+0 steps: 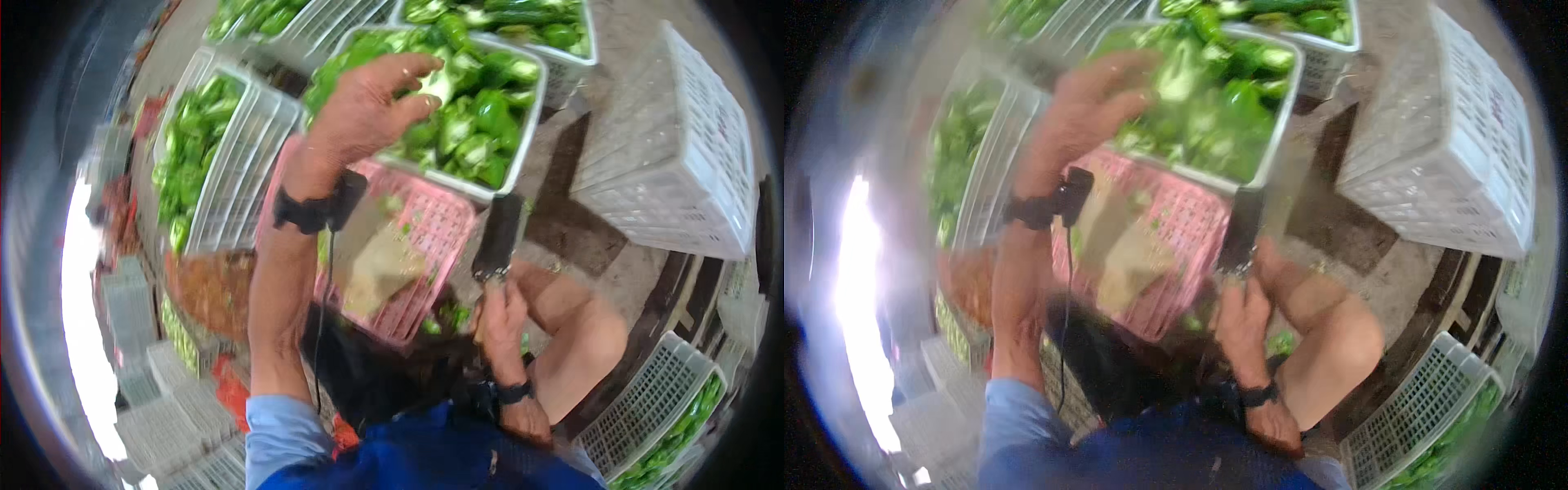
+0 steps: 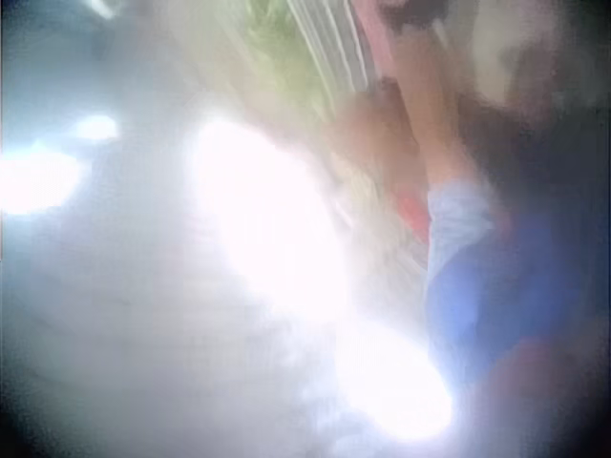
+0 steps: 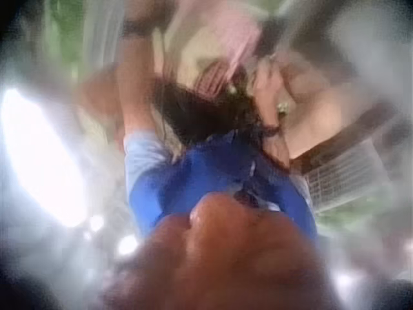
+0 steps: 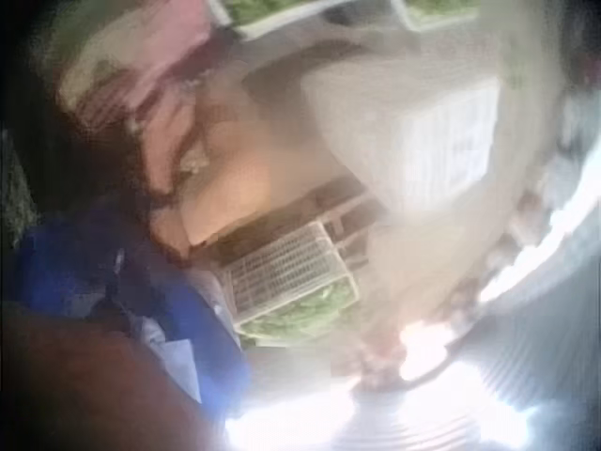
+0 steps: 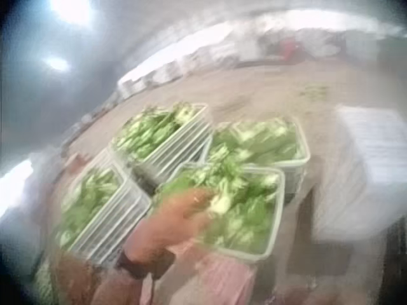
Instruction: Cutting green peppers and placing them into a basket.
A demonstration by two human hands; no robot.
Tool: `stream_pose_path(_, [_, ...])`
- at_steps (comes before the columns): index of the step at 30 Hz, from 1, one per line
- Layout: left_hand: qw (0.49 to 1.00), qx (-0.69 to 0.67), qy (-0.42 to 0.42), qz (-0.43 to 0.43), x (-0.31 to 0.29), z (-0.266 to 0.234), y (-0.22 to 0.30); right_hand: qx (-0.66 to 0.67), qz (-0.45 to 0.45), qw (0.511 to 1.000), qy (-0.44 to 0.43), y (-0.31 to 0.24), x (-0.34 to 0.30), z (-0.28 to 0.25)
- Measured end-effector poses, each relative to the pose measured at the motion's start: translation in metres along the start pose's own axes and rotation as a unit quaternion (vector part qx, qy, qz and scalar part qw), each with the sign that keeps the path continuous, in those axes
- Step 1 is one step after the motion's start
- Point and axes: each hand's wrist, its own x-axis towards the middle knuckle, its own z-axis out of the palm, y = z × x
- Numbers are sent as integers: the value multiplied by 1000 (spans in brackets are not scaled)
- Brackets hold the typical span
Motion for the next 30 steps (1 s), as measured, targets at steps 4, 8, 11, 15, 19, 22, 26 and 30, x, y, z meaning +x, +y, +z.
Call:
stream_pose_path(4, [977, 107, 83, -166, -227, -136, -18, -56, -19, 998, -5, 33, -5, 15])
stream_pose_path(8, [821, 254, 166, -484, -481, -131, -59, -115, -64, 988, -80, 45, -12, 32])
stream_pose_path(11, [720, 220, 108, -649, -644, -45, -72, -202, -74, 975, -53, 45, -14, 51])
stream_pose_path(15, [677, 108, 170, -708, -749, 78, -54, -242, -119, 962, -38, 40, -29, 74])
stream_pose_path(19, [711, 36, 240, -660, -738, 136, -52, -243, -136, 960, -29, 38, -39, 94])
stream_pose_path(22, [772, 24, 308, -556, -703, 131, -80, -292, -161, 942, -23, 47, -47, 102])
stream_pose_path(26, [875, 110, 143, -449, -665, 125, -119, -338, -151, 929, 4, 63, -47, 109])
stream_pose_path(30, [885, 140, -41, -443, -662, 137, -155, -359, -125, 925, -7, 64, -44, 113])
